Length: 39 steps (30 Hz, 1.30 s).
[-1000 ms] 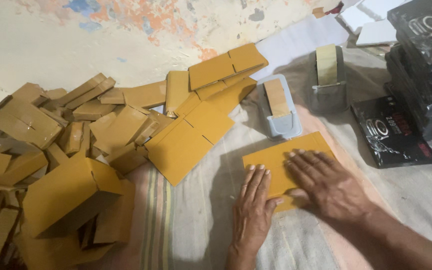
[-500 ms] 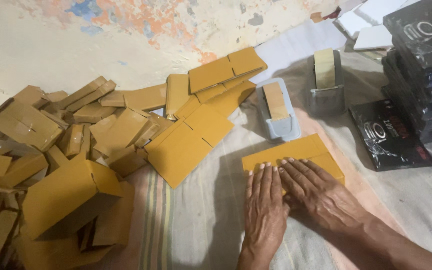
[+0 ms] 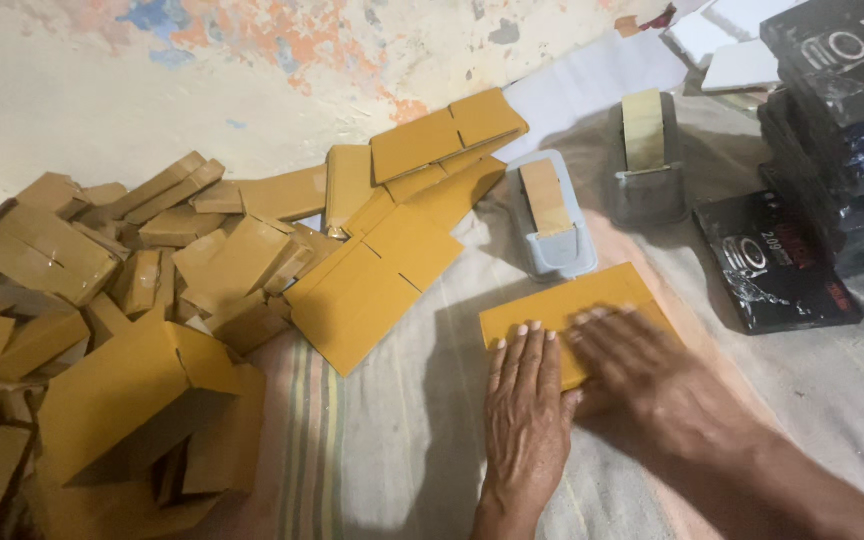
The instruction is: The person assembles small cardboard boxes by folding the flat pieces into shape and securing the flaps. They repeatedly pick up a flat piece, fold it into a box, and press the flaps to close it.
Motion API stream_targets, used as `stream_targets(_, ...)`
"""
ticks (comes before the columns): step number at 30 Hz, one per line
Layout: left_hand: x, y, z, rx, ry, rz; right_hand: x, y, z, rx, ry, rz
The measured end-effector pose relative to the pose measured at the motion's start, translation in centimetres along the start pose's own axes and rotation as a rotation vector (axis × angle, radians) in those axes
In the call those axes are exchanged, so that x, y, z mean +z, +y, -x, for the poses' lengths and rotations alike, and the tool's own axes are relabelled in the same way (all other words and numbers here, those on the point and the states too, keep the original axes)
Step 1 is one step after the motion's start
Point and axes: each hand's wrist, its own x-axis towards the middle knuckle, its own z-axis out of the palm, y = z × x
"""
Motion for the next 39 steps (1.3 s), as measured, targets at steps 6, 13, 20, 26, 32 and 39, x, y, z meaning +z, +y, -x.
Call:
stream_targets(6,-0.5,-0.7,0.3,-0.02,0.011,0.088,1.0,-0.9,-1.0,-0.016,0.057,0.105)
stream_targets(13,-0.5,0.1,-0.1,-0.043,0.052,0.116,-0.8,1.9,-0.4,0.381,-0.426,0.444)
stream_targets(20,-0.6,-0.1,0.5,-0.024,0.015,0.074,2.5,0.0,-4.2,0.118,-0.049,0.108)
stream_targets(26,0.3,-0.3,0.7,-0.052,0.023,0.105,2.8,-0.2,-9.3,0.127,-0.441,-0.054)
stream_targets(32,-0.2,0.3,0.5,-0.074,0.048,0.091,2.0,1.3,-12.1,0.27,-0.632,-0.074)
stream_targets(39,0.0,0.1,0.2,-0.082,0.038,0.107,0.5,6.0,-8.2,0.5,-0.536,0.128)
